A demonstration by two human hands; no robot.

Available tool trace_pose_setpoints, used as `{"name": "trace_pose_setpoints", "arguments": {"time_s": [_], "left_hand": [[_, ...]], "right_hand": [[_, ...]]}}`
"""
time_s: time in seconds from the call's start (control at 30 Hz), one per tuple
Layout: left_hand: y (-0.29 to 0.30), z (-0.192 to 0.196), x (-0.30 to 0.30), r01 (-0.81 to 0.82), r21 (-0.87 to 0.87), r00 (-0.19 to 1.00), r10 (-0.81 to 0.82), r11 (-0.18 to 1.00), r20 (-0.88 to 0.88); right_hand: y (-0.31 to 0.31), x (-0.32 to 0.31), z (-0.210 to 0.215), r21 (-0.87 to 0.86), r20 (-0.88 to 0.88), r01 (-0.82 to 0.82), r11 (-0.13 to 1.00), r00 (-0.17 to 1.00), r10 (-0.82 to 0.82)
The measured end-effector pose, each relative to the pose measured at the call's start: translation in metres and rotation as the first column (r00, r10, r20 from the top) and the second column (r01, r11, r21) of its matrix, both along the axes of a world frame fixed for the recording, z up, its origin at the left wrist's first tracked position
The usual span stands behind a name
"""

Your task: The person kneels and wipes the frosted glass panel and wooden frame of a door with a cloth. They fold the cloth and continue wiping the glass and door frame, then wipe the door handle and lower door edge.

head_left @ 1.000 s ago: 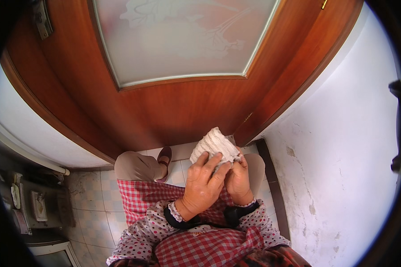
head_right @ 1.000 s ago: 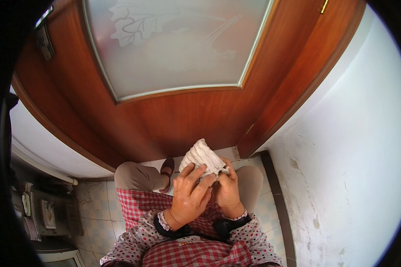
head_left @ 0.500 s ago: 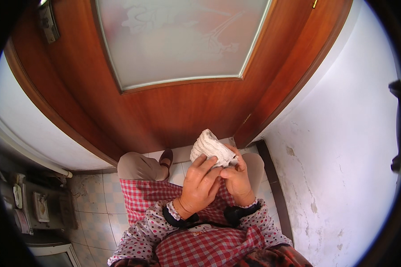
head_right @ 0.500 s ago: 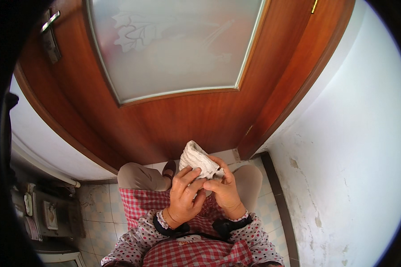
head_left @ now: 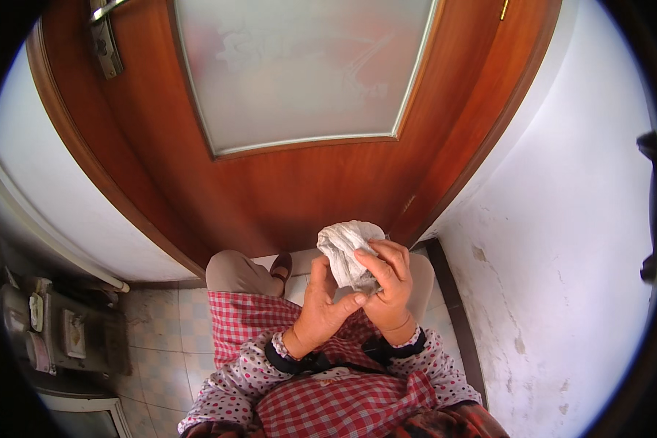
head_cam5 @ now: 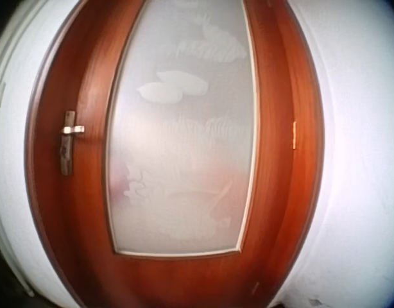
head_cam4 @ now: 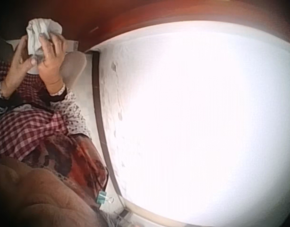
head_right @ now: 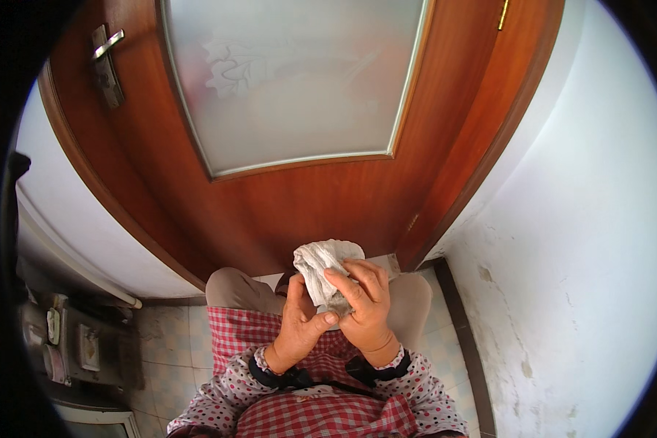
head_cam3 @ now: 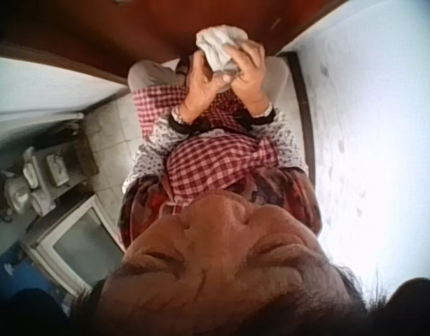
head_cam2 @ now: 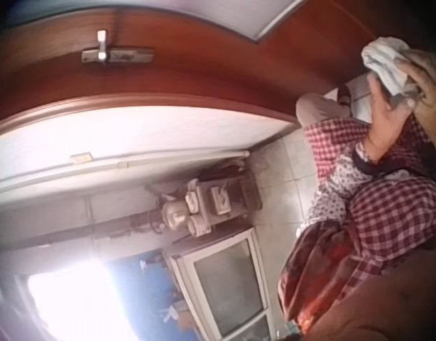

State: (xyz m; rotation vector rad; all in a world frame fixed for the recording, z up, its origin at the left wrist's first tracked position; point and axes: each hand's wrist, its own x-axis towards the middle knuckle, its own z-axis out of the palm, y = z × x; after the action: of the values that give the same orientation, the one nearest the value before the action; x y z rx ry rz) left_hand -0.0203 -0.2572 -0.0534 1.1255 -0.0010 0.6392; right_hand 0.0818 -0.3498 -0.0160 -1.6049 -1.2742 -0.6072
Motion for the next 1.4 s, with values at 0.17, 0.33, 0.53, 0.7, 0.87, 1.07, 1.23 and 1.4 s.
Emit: {"name": "trace_pose_setpoints", "arguments": {"time_s": [0.17,0.33,0.53,0.7,0.87,1.07,1.23,1.4], "left_hand": [[0.003,0.013,0.001,0.024,-0.104,1.0,-0.026,0.994,-0.01],[0.012,0.021,0.008,0.066,-0.123,0.995,-0.057,0.99,0.077],[0.022,0.003,0.015,0.029,-0.096,0.994,-0.019,0.995,0.105],[0.037,-0.012,0.015,-0.151,0.211,0.972,0.184,0.966,-0.147],[0.051,-0.017,0.006,-0.004,-0.137,1.0,0.0,0.991,-0.029],[0.062,-0.022,0.003,-0.006,-0.286,0.998,-0.013,0.958,-0.066],[0.089,-0.032,0.001,-0.053,-0.453,0.999,0.051,0.89,-0.015],[0.101,-0.037,-0.002,-0.009,-0.392,0.993,-0.038,0.92,-0.112]], "right_hand": [[-0.006,-0.004,0.014,0.017,-0.093,-0.064,0.998,0.993,0.065],[-0.018,0.002,0.022,0.064,-0.52,-0.25,0.966,0.818,0.247],[-0.005,0.013,0.005,0.158,-0.665,-0.362,0.918,0.648,0.37],[0.01,0.02,-0.016,0.292,-0.836,-0.296,0.91,0.383,0.393],[0.02,0.021,-0.02,0.45,-0.836,-0.267,0.852,0.211,0.507],[0.028,0.008,-0.018,-0.029,-0.723,-0.248,0.968,0.674,0.15],[0.022,0.036,-0.033,0.423,-0.875,-0.09,0.902,0.218,0.432],[0.013,0.041,-0.051,0.543,-0.818,-0.109,0.833,0.155,0.553]]}}
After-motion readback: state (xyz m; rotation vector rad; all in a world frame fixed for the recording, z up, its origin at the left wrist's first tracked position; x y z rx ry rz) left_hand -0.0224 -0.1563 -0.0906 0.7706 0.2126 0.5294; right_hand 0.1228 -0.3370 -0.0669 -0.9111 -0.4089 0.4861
